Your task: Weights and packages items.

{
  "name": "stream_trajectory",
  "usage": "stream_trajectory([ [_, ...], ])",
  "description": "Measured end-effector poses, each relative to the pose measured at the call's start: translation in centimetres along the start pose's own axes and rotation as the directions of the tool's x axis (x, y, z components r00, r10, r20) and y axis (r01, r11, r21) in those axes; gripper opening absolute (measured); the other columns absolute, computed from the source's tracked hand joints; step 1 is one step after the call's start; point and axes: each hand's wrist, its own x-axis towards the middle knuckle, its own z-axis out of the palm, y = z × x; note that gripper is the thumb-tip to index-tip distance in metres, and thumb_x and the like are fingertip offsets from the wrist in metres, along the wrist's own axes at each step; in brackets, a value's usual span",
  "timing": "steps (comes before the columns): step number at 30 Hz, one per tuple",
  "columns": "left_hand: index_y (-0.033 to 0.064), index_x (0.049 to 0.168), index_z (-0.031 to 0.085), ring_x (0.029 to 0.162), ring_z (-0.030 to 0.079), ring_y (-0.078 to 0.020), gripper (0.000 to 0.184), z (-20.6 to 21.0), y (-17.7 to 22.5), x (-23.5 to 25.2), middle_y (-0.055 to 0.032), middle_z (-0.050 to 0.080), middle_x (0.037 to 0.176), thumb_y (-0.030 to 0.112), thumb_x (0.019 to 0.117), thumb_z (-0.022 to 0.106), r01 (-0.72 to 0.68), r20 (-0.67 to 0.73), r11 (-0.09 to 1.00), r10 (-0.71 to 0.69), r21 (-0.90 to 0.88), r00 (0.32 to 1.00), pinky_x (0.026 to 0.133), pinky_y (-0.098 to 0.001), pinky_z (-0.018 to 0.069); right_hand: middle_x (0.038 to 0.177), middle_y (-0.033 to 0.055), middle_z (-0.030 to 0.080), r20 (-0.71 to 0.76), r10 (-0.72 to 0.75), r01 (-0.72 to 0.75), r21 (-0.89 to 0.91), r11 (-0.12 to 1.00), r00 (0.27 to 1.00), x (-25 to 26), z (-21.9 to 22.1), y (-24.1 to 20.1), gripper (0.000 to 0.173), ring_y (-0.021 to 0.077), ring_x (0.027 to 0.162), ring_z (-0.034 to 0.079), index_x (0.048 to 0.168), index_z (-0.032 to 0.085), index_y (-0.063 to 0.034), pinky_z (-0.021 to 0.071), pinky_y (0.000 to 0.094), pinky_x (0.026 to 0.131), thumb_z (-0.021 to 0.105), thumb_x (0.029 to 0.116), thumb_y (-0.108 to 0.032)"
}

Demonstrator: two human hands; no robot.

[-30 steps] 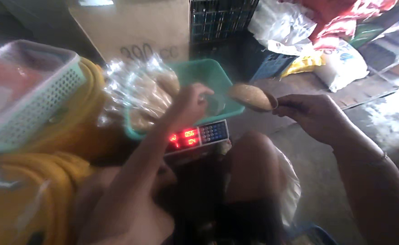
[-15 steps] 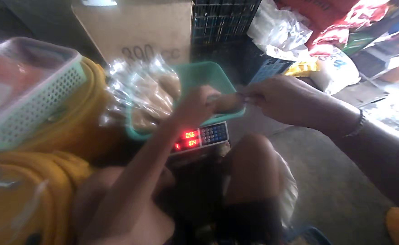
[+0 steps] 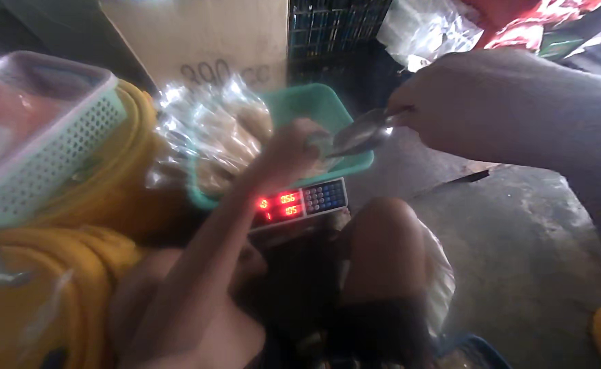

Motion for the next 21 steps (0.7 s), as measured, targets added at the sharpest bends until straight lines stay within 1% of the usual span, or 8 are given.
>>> stream_trajectory([
  [1,0.0064,0.126,0.070,0.083,0.061,-0.0133,0.030,0.0,0.0,0.0,-0.0102,0.067,0.122,0.005,0.1004,0.054,-0.011,-0.011,1.000,0.011,-0.007,1.000,0.074,-0.0314,0.0511,0.072,0.0036,0.057,0.174,0.123,-0.132,0.043,0.990,0.977,-0.7,-2.5,-0.5,0.002,0.0269,0.065,0.060,0.086,0.065,-0.0188,0.0438,0.0470,0.046,0.063,0.0875,-0.019],
  [2,0.0061,0.126,0.070,0.079,0.059,-0.0125,0.029,0.0,0.0,0.0,-0.0105,0.066,0.119,0.007,0.1017,0.055,-0.016,-0.022,1.000,0.015,-0.016,1.000,0.071,-0.0299,0.0498,0.079,0.0088,0.065,0.283,0.264,-0.298,0.084,0.951,0.922,-1.9,-4.8,-1.6,0.008,0.0325,0.074,0.065,0.094,0.070,-0.0138,0.0485,0.0554,0.056,0.064,0.0988,-0.015],
  [4,0.0054,0.126,0.069,0.071,0.054,-0.0095,0.027,-0.1,-0.3,0.0,-0.0096,0.065,0.113,0.013,0.1039,0.056,-0.036,-0.066,0.998,0.032,-0.055,0.997,0.065,-0.0259,0.0474,0.086,0.0129,0.068,0.241,0.425,-0.468,0.158,0.870,0.872,-5.9,-4.9,-1.7,0.014,0.0349,0.080,0.068,0.103,0.071,-0.0097,0.0509,0.0615,0.066,0.058,0.1035,-0.015],
  [8,0.0069,0.129,0.063,0.070,0.060,-0.0038,0.029,-0.6,-1.3,0.1,-0.0059,0.067,0.123,0.022,0.1074,0.051,-0.027,-0.164,0.988,0.002,-0.154,0.987,0.062,-0.0226,0.0510,0.101,0.0269,0.068,0.199,0.697,-0.714,0.350,0.606,0.689,-17.2,1.2,0.4,0.018,0.0437,0.090,0.067,0.116,0.064,0.0058,0.0521,0.0674,0.082,0.057,0.1047,-0.007],
  [12,0.0032,0.134,0.057,0.074,0.063,-0.0025,0.033,-1.1,-2.5,0.1,-0.0059,0.067,0.124,0.021,0.1084,0.046,-0.009,-0.251,0.975,-0.048,-0.221,0.967,0.063,-0.0205,0.0529,0.111,0.0360,0.064,0.357,0.874,-0.919,0.335,0.209,0.329,-28.4,10.4,-1.6,0.028,0.0476,0.099,0.064,0.124,0.059,0.0142,0.0489,0.0633,0.091,0.053,0.1048,-0.005],
  [16,0.0033,0.137,0.054,0.074,0.061,0.0012,0.036,-1.2,-3.5,0.1,-0.0029,0.068,0.121,0.023,0.1099,0.040,0.047,-0.251,0.973,-0.105,-0.226,0.962,0.064,-0.0174,0.0504,0.116,0.0412,0.063,0.546,0.837,-0.999,0.053,-0.001,0.028,-34.4,20.9,-7.7,0.024,0.0618,0.115,0.058,0.115,0.068,0.0124,0.0373,0.0786,0.100,0.064,0.0973,-0.003],
  [19,0.0033,0.136,0.055,0.074,0.061,0.0015,0.037,-1.1,-3.9,0.3,-0.0026,0.068,0.121,0.024,0.1102,0.039,0.070,-0.238,0.975,-0.120,-0.209,0.964,0.065,-0.0167,0.0508,0.128,0.0363,0.062,0.703,0.705,-0.990,-0.143,0.011,-0.094,-35.1,28.0,-13.1,0.030,0.0551,0.127,0.054,0.122,0.069,0.0072,0.0352,0.0714,0.109,0.062,0.1005,-0.013],
  [21,0.0027,0.135,0.055,0.074,0.062,0.0015,0.035,-0.8,-4.0,0.3,-0.0031,0.068,0.121,0.023,0.1106,0.039,0.067,-0.233,0.977,-0.115,-0.205,0.966,0.066,-0.0165,0.0518,0.140,0.0329,0.057,0.828,0.525,-0.979,-0.195,-0.059,-0.196,-30.1,26.4,-15.3,0.038,0.0466,0.138,0.049,0.131,0.062,0.0112,0.0330,0.0600,0.117,0.052,0.1061,-0.016],
])
